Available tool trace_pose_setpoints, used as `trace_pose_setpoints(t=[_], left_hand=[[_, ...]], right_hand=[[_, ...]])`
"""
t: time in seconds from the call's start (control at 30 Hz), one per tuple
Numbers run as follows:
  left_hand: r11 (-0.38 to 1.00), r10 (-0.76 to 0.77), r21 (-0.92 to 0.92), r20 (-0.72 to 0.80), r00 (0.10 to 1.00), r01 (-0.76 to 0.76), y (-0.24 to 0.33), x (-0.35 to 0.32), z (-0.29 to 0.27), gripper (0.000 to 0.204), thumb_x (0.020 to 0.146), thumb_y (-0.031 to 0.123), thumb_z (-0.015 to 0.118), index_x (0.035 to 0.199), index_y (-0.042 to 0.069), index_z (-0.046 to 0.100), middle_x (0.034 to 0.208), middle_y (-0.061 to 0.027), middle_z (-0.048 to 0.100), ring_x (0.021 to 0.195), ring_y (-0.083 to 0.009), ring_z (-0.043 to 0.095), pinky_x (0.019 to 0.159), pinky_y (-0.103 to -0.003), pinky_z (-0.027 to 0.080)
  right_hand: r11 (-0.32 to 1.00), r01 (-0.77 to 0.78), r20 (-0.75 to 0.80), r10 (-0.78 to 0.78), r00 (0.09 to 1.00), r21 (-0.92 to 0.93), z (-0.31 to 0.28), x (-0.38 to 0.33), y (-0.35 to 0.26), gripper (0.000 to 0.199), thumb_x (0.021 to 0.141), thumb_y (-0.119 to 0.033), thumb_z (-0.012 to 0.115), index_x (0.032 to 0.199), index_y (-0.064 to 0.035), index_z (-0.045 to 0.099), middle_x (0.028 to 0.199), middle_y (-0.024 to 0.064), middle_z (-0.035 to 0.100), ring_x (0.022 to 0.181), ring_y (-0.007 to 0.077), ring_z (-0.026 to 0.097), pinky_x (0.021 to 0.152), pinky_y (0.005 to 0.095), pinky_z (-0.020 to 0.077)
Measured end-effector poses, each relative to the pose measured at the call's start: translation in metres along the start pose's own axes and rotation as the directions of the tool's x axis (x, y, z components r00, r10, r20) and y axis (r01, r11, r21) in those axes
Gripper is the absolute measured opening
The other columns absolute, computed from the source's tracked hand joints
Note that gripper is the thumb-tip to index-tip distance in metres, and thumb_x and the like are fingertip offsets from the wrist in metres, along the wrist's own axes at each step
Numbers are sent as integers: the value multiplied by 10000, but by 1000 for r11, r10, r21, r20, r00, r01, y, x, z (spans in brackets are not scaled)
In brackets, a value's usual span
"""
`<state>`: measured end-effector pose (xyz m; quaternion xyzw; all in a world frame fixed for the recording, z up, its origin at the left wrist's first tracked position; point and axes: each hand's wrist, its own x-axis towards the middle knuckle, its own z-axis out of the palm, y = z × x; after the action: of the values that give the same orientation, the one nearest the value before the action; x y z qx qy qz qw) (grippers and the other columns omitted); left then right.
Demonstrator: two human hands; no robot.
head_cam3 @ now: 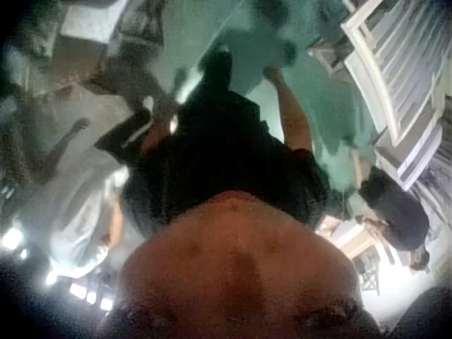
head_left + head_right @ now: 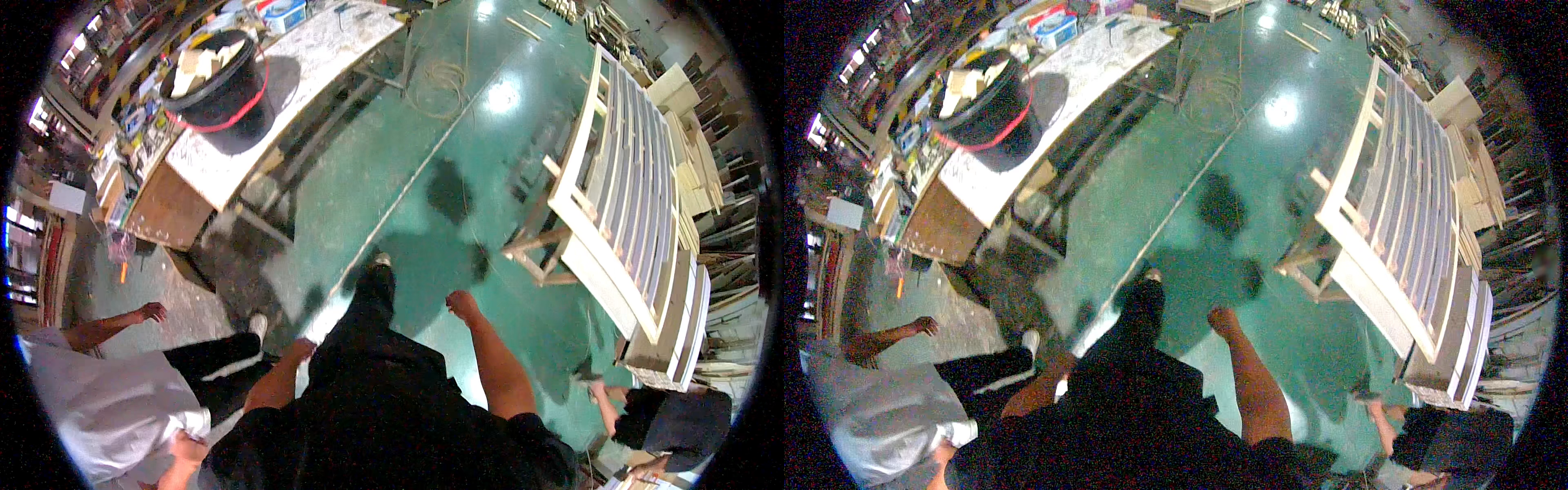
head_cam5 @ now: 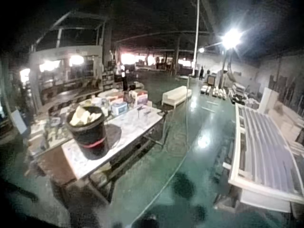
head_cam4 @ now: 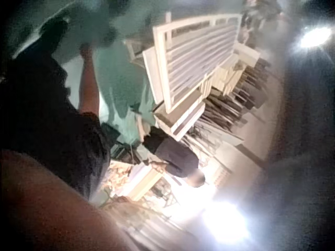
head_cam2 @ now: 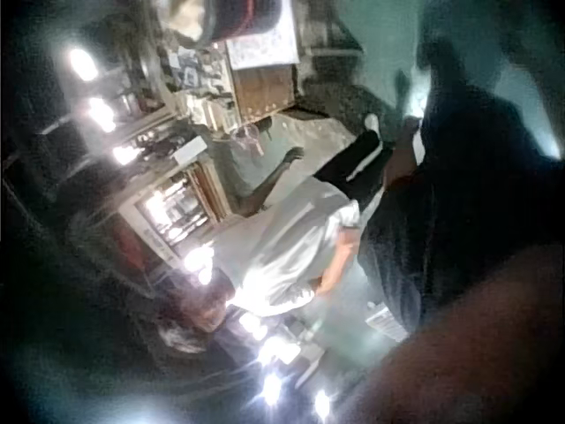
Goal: The person repeatedly lifts and places a large wooden frame structure onto a workbench in a workshop. They handle the frame by its edges, positioning it carefully among other wooden components and tools. The person also picks up and moves a stack of wooden planks during the sequence.
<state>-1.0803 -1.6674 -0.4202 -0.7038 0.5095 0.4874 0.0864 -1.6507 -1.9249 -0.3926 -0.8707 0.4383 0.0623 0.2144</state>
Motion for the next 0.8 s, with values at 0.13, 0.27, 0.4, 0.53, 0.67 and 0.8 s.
trace_pose_setpoints(t=[0.13, 0.27, 0.4, 0.53, 0.67, 0.8], left_hand=[[984, -146, -78, 170, 974, 161, 31, 28, -49, 348, 964, 352, 628, 1040, 32, 741, 950, -164, 738, 818, -322, 713, 732, -498, 570], [993, -100, -43, 153, 983, 108, 144, 150, -139, 457, 967, 428, 595, 1097, 12, 736, 1037, -204, 740, 938, -371, 715, 839, -518, 566], [947, 68, 299, 162, 984, -114, 312, 299, -273, 508, 919, 473, 598, 1027, -2, 741, 1158, -273, 707, 1081, -439, 681, 953, -494, 541], [873, 387, -221, -231, 893, -436, 445, 438, -396, 331, 949, 337, 640, 1023, 24, 718, 985, -181, 734, 887, -315, 708, 781, -436, 543], [757, 423, -504, -107, 900, -416, 659, 442, -471, 283, 972, 296, 641, 1046, 25, 679, 911, -112, 717, 807, -225, 674, 718, -386, 528], [700, 629, -342, -122, 768, -627, 643, 552, -508, 242, 983, 272, 639, 1075, 50, 667, 883, -85, 695, 828, -228, 665, 795, -404, 540]], right_hand=[[385, -612, 396, 507, 766, 691, -95, 47, -30, 186, 886, -190, 702, 944, -15, 714, 873, 114, 735, 736, 200, 697, 650, 347, 545], [178, -600, 472, 462, 751, 780, -150, 68, 17, 314, 938, -311, 697, 1027, -9, 712, 907, 97, 749, 736, 177, 696, 633, 350, 537], [508, -525, 291, 471, 833, 683, -193, 117, 62, 369, 937, -348, 691, 1049, 3, 712, 907, 117, 748, 757, 222, 710, 692, 393, 566], [500, -439, 224, 432, 874, 747, -245, 227, 109, 362, 949, -349, 674, 1057, -5, 713, 865, 114, 734, 759, 223, 708, 706, 399, 567], [504, -332, 101, 429, 897, 797, -261, 291, 160, 335, 951, -360, 676, 1070, -50, 721, 929, 111, 739, 825, 218, 709, 751, 411, 559], [427, -342, 231, 290, 929, 837, -350, 399, 226, 339, 949, -353, 672, 1079, -44, 725, 1010, 131, 745, 924, 260, 712, 794, 431, 556]])
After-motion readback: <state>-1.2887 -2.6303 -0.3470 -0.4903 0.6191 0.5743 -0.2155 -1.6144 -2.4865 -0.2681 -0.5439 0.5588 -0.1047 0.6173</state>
